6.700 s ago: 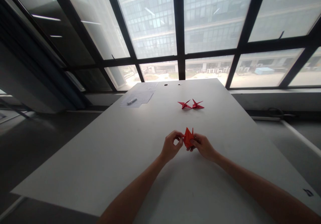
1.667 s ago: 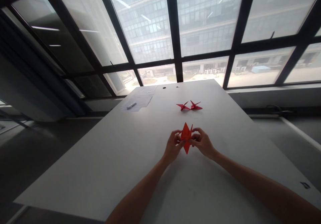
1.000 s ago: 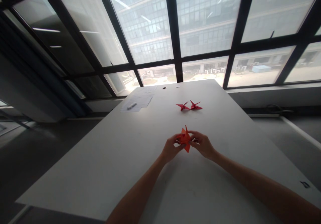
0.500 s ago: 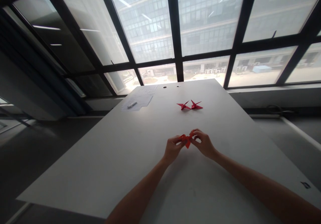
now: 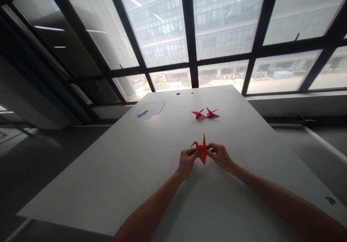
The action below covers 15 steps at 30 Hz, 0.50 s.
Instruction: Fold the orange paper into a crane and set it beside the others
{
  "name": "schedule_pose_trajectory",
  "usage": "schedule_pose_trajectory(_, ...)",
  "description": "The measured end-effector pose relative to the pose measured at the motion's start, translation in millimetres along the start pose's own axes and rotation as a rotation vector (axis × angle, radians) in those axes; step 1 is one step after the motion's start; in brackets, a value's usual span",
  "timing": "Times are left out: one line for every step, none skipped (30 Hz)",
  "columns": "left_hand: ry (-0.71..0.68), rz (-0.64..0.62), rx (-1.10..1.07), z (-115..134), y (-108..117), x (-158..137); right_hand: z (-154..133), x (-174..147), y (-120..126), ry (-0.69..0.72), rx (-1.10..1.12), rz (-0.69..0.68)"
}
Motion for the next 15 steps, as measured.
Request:
schedule_pose_trajectory(0.002,0.006,0.000,-1.1,0.1,-0.1,-0.2,0.0,-0.8,-0.002,0.012,-0.011)
schedule_pose_trajectory(0.004,0.006,0.000,-2.2,-0.2,-0.2,-0.1,0.0,-1.2,-0.006,0.024,-0.016)
schedule_pose_trajectory(0.007,0.003,-0.001,-3.2,-0.7,-0.4,0.3,0.0,-1.2,-0.014,0.036,-0.016)
schedule_pose_trajectory(0.010,-0.006,-0.001,-3.9,-1.6,-0.6,0.8,0.1,-1.0,-0.023,0.049,-0.014)
schedule_pose_trajectory(0.012,-0.019,0.000,-4.3,-2.7,-0.9,1.2,0.1,-0.8,-0.032,0.063,-0.013)
schedule_pose_trajectory(0.013,-0.028,0.005,-4.3,-3.6,-1.1,1.7,0.2,-0.7,-0.041,0.077,-0.016)
schedule_pose_trajectory(0.012,-0.031,0.014,-4.0,-4.0,-1.3,2.2,0.2,-0.9,-0.050,0.086,-0.022)
schedule_pose_trajectory(0.013,-0.028,0.023,-3.7,-3.9,-1.5,2.5,0.2,-1.1,-0.058,0.089,-0.029)
schedule_pose_trajectory(0.016,-0.020,0.033,-3.4,-3.3,-1.5,2.7,0.2,-1.5,-0.063,0.085,-0.036)
schedule_pose_trajectory(0.020,-0.010,0.040,-3.3,-2.3,-1.5,2.7,0.2,-1.9,-0.066,0.078,-0.041)
schedule_pose_trajectory(0.024,-0.001,0.042,-3.5,-1.3,-1.3,2.6,0.2,-2.2,-0.066,0.068,-0.045)
schedule_pose_trajectory(0.030,0.002,0.040,-4.1,-0.5,-1.2,2.3,0.2,-2.6,-0.064,0.060,-0.051)
schedule_pose_trajectory(0.039,-0.001,0.032,-5.1,-0.1,-1.0,2.1,0.2,-2.7,-0.061,0.055,-0.053)
schedule_pose_trajectory(0.052,-0.002,0.017,-6.7,0.1,-0.7,1.9,0.3,-2.6,-0.059,0.052,-0.051)
schedule_pose_trajectory(0.071,-0.002,-0.003,-8.7,0.2,-0.5,1.8,0.4,-2.1,-0.058,0.045,-0.045)
Point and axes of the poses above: each hand's wrist, its own x-axis towards the middle knuckle, its own y-axis out of the back of the hand, z = x × y, the point moved 5 cm from there along x, towards the middle knuckle, and after that the axes turned 1 degree about -z, right-handed, at the moved point
